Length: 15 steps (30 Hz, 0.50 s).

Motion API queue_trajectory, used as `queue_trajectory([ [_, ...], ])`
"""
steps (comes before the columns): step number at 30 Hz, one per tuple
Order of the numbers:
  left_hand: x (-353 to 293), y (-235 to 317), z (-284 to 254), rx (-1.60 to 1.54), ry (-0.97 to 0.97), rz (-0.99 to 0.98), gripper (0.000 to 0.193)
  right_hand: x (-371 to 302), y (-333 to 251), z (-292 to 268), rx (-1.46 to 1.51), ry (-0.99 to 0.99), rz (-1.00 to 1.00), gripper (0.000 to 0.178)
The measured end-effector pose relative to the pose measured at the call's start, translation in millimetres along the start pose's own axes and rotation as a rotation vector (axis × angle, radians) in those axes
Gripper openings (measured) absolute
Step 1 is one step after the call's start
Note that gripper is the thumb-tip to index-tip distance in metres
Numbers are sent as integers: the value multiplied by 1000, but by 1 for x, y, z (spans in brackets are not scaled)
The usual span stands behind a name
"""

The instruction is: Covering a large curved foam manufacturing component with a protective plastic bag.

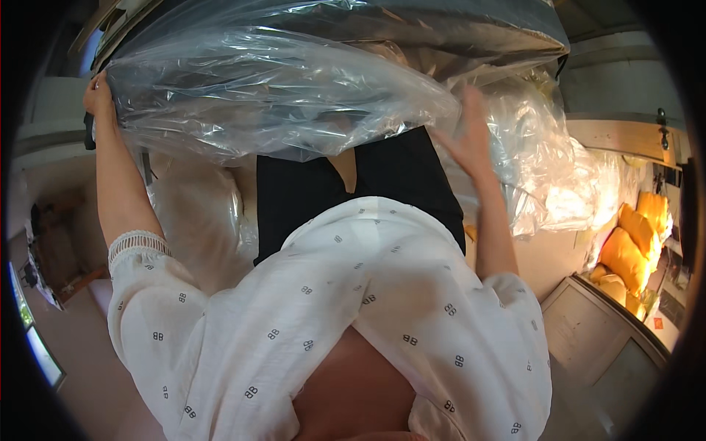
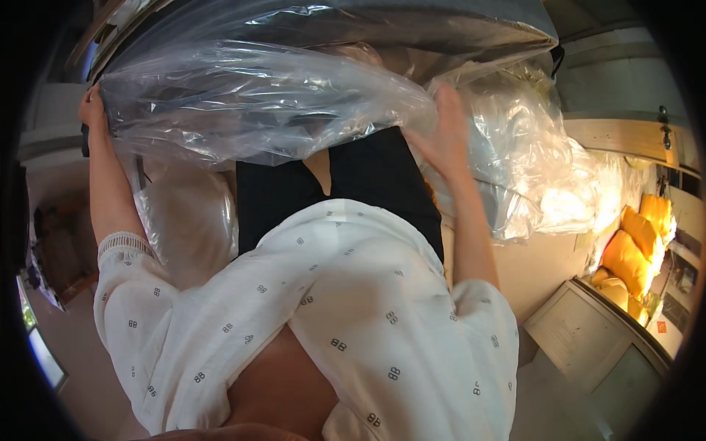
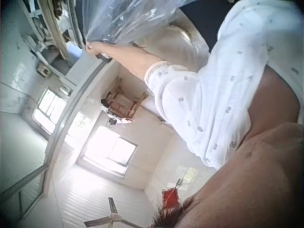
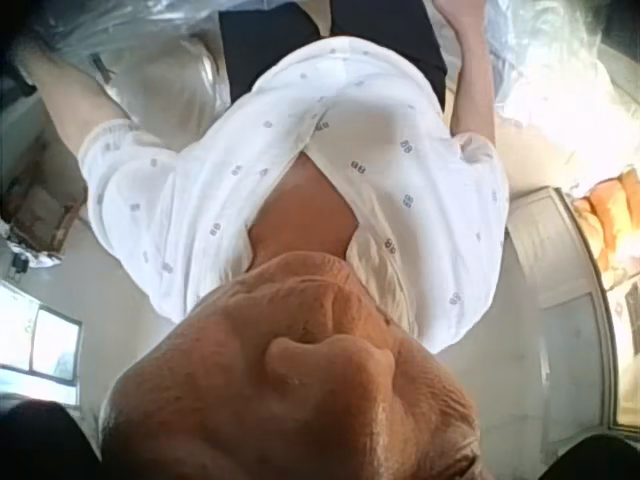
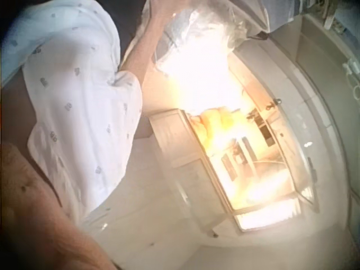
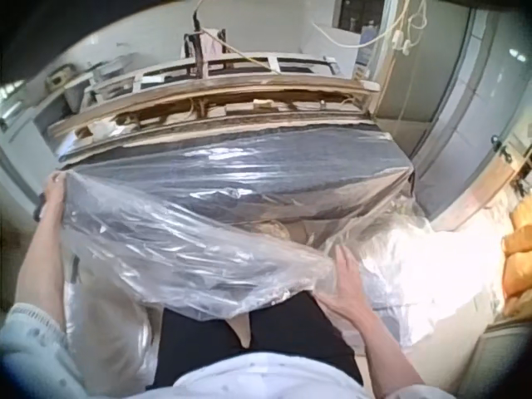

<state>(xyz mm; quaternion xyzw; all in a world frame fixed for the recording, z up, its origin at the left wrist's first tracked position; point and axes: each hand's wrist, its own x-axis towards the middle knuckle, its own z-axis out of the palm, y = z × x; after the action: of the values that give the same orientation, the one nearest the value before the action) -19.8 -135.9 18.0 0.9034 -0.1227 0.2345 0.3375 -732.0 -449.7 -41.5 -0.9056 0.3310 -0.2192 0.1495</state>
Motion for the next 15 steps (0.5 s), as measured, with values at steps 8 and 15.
queue_trajectory([
  [8,8,-12,-5,43,21,80,33,29,32,26,-5,275,251,38],
  [15,-18,16,-18,-53,-66,27,35,-102,182,-138,-367,628,537,30],
])
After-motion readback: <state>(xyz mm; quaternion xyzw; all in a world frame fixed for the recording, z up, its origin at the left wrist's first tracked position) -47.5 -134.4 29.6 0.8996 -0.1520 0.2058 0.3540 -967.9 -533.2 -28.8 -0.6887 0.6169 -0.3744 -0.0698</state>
